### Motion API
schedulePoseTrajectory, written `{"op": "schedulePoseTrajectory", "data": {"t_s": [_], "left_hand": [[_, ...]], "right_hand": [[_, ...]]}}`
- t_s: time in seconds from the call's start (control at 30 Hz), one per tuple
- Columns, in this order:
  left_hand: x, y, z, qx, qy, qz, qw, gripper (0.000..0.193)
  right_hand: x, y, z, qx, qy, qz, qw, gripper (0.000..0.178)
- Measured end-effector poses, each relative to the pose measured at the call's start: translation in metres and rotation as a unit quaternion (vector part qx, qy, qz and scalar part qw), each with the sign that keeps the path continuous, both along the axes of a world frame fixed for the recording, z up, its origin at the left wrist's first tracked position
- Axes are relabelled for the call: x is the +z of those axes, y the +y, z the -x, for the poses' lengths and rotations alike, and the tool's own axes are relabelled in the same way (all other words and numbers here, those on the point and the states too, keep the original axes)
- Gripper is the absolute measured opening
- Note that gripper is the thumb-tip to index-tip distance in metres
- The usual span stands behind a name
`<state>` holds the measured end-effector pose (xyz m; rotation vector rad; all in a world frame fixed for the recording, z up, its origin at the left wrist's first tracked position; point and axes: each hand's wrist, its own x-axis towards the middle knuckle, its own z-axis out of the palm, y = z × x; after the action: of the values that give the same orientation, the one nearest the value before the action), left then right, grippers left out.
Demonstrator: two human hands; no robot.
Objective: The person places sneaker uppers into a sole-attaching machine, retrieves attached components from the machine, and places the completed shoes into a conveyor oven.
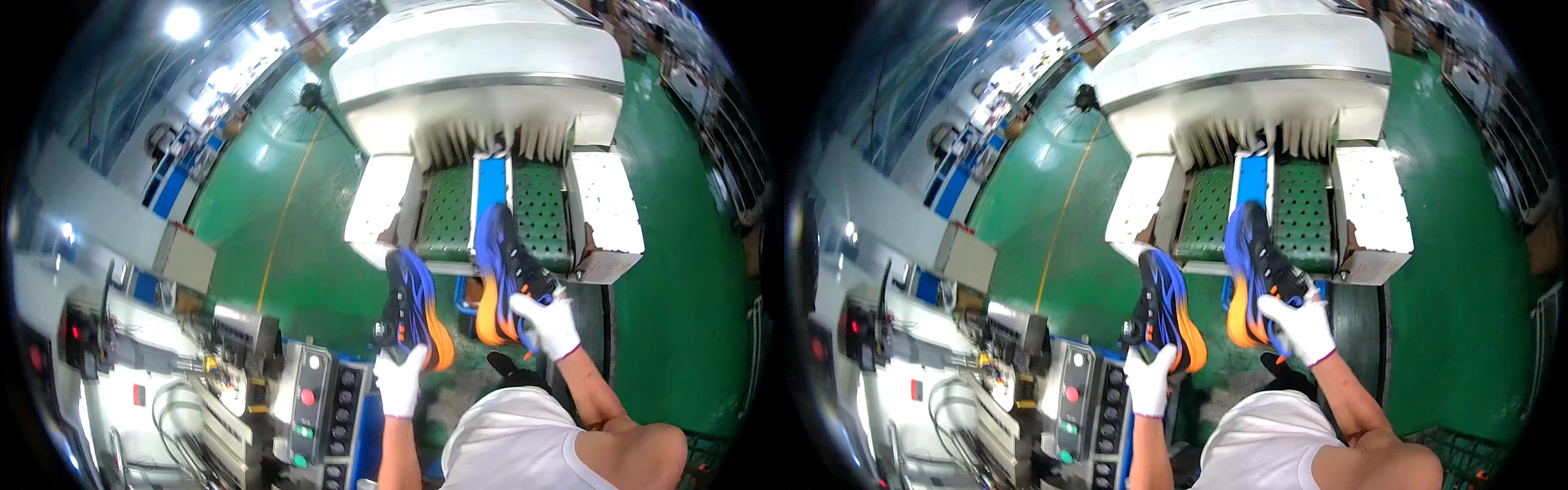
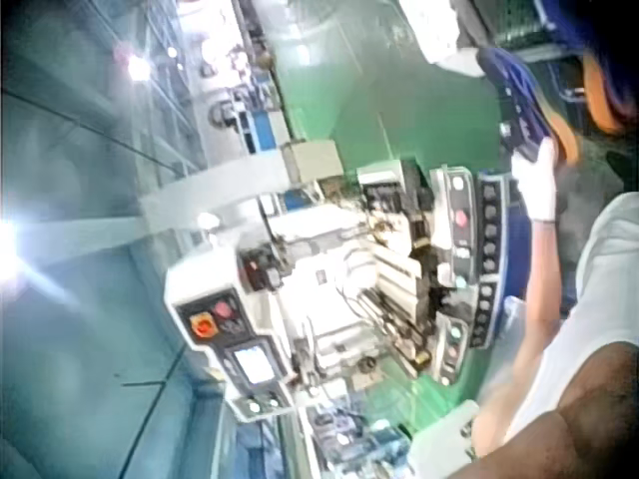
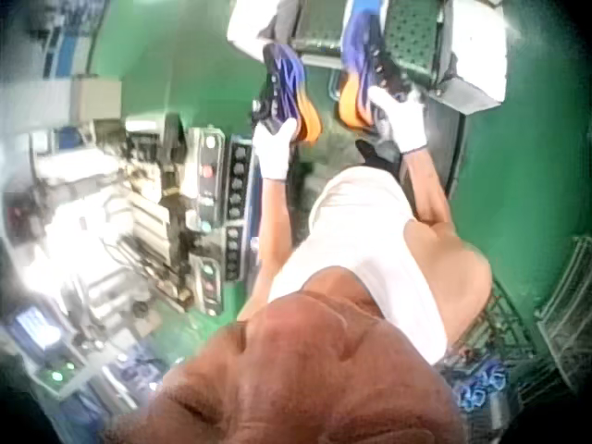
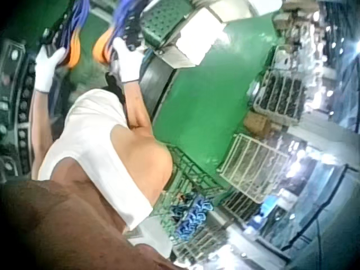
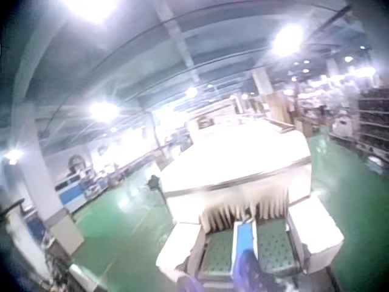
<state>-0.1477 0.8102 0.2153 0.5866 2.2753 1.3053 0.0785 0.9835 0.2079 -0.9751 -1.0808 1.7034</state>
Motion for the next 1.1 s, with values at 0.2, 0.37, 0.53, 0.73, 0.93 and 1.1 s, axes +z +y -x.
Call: {"op": "schedulePoseTrajectory", "data": {"t_s": [0.2, 0.37, 0.53, 0.73, 0.93, 1.1], "left_hand": [[0.023, 0.245, 0.036, -0.191, 0.180, -0.049, 0.964, 0.075], [-0.035, 0.393, 0.064, -0.202, 0.376, -0.098, 0.899, 0.069], [-0.031, 0.413, 0.095, -0.241, 0.243, -0.125, 0.931, 0.069], [-0.079, 0.122, 0.066, -0.177, 0.191, -0.048, 0.964, 0.052], [-0.204, -0.327, -0.056, 0.279, -0.071, 0.392, 0.874, 0.047], [-0.200, -0.603, -0.358, 0.808, -0.041, 0.270, 0.521, 0.041]], "right_hand": [[0.008, 0.141, -0.005, -0.160, -0.357, -0.237, 0.889, 0.084], [-0.024, 0.252, 0.021, -0.192, -0.446, -0.217, 0.847, 0.081], [0.006, 0.319, 0.067, -0.164, -0.516, -0.207, 0.815, 0.074], [0.010, 0.135, 0.167, -0.056, -0.032, -0.350, 0.935, 0.052], [-0.166, -0.066, 0.177, 0.671, -0.190, -0.073, 0.713, 0.053], [-0.158, -0.207, 0.180, 0.794, -0.240, -0.148, 0.539, 0.056]]}}
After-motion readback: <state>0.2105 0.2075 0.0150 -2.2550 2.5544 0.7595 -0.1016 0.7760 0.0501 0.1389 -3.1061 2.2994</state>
